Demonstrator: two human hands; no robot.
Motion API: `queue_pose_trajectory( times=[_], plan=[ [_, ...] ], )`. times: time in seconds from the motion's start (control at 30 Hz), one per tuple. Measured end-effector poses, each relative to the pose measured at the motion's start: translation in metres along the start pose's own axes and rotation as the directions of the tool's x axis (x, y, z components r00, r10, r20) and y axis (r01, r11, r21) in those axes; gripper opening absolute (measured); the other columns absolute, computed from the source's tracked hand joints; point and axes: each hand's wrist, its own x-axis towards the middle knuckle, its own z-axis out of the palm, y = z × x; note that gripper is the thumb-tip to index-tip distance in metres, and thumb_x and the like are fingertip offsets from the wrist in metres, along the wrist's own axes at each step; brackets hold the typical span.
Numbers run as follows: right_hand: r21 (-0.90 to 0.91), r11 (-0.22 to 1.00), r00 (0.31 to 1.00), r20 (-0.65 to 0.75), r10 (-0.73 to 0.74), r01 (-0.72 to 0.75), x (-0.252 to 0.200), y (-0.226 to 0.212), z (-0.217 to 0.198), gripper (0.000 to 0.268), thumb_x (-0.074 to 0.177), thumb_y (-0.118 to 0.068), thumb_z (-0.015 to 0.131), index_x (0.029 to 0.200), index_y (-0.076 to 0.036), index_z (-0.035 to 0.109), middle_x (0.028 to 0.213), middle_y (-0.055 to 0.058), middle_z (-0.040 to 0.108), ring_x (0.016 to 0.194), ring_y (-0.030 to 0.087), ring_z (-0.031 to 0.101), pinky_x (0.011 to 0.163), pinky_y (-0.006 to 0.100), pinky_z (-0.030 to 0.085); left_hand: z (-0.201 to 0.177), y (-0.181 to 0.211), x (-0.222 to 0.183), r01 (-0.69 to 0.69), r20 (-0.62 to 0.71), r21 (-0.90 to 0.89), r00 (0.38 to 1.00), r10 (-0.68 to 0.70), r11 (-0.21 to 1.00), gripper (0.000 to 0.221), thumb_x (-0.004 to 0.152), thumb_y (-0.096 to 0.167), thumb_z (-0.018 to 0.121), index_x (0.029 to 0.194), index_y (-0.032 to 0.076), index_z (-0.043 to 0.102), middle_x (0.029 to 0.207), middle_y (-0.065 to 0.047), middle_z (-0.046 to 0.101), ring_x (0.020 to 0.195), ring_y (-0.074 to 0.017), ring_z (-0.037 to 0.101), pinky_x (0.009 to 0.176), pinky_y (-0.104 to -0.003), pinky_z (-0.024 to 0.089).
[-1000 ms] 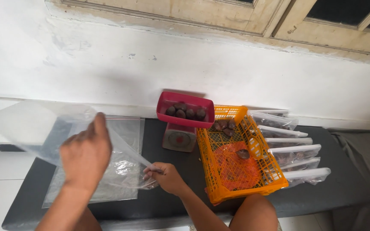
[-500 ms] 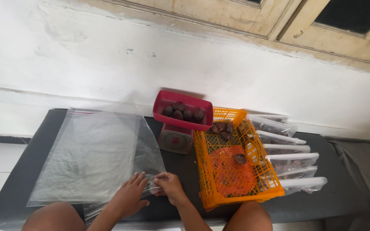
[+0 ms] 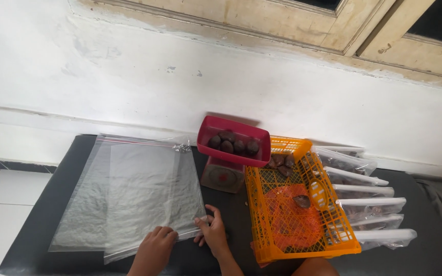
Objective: The person picks up dark, round dry fruits from a red container and a yellow crate, weighs them on a small scale, places them into plastic bags, and folds the tops of the bags.
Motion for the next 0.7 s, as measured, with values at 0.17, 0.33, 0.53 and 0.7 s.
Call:
queue_pose_trajectory(
  times=[0.17, 0.33, 0.53, 0.7],
  plan=[
    [-0.240, 0.910, 0.927, 0.253, -0.276, 0.337, 0.007, 0.022, -0.002, 0.068, 0.093, -0.021, 0.074, 0.153, -0.018, 0.044, 0.120, 0.005, 0.062, 0.061, 0.010, 0.058, 0.051, 0.027, 0.051, 0.005, -0.025, -0.032, 0.052, -0.194, -0.049, 0.979, -0.061, 0.997, 0.015, 0.094, 0.015, 0.062, 0.108, 0.017, 0.067, 0.108, -0.001, 0.066, 0.104, -0.0260, 0.062, 0.081, -0.043, 0.053],
    [-0.478, 0.720, 0.852, 0.414, -0.321, 0.503, -0.015, 0.006, 0.016, 0.058, 0.088, -0.032, 0.082, 0.141, -0.016, 0.065, 0.112, -0.003, 0.055, 0.079, 0.010, 0.050, 0.069, 0.027, 0.047, -0.007, -0.025, -0.048, 0.040, -0.350, -0.045, 0.935, -0.053, 0.998, 0.018, 0.091, 0.010, 0.065, 0.107, 0.014, 0.070, 0.100, -0.001, 0.067, 0.094, -0.0269, 0.062, 0.077, -0.044, 0.053],
    [-0.578, 0.657, 0.859, 0.459, -0.229, 0.484, -0.035, -0.003, 0.031, 0.056, 0.094, -0.041, 0.072, 0.140, -0.012, 0.064, 0.130, 0.003, 0.053, 0.112, 0.017, 0.063, 0.071, 0.030, 0.061, -0.015, -0.023, -0.047, 0.020, -0.405, -0.064, 0.913, -0.044, 0.998, 0.019, 0.094, 0.016, 0.066, 0.112, 0.015, 0.072, 0.106, -0.002, 0.068, 0.098, -0.0264, 0.064, 0.079, -0.044, 0.054],
    [-0.559, 0.607, 0.825, 0.358, -0.438, 0.565, -0.025, 0.010, 0.027, 0.035, 0.106, -0.027, 0.051, 0.125, -0.007, 0.074, 0.117, 0.005, 0.060, 0.112, 0.020, 0.064, 0.093, 0.035, 0.051, -0.007, -0.029, -0.041, 0.049, -0.351, 0.090, 0.936, -0.014, 0.995, 0.041, 0.087, 0.002, 0.063, 0.125, 0.016, 0.065, 0.118, -0.005, 0.065, 0.109, -0.0293, 0.063, 0.085, -0.046, 0.055]
  ],
)
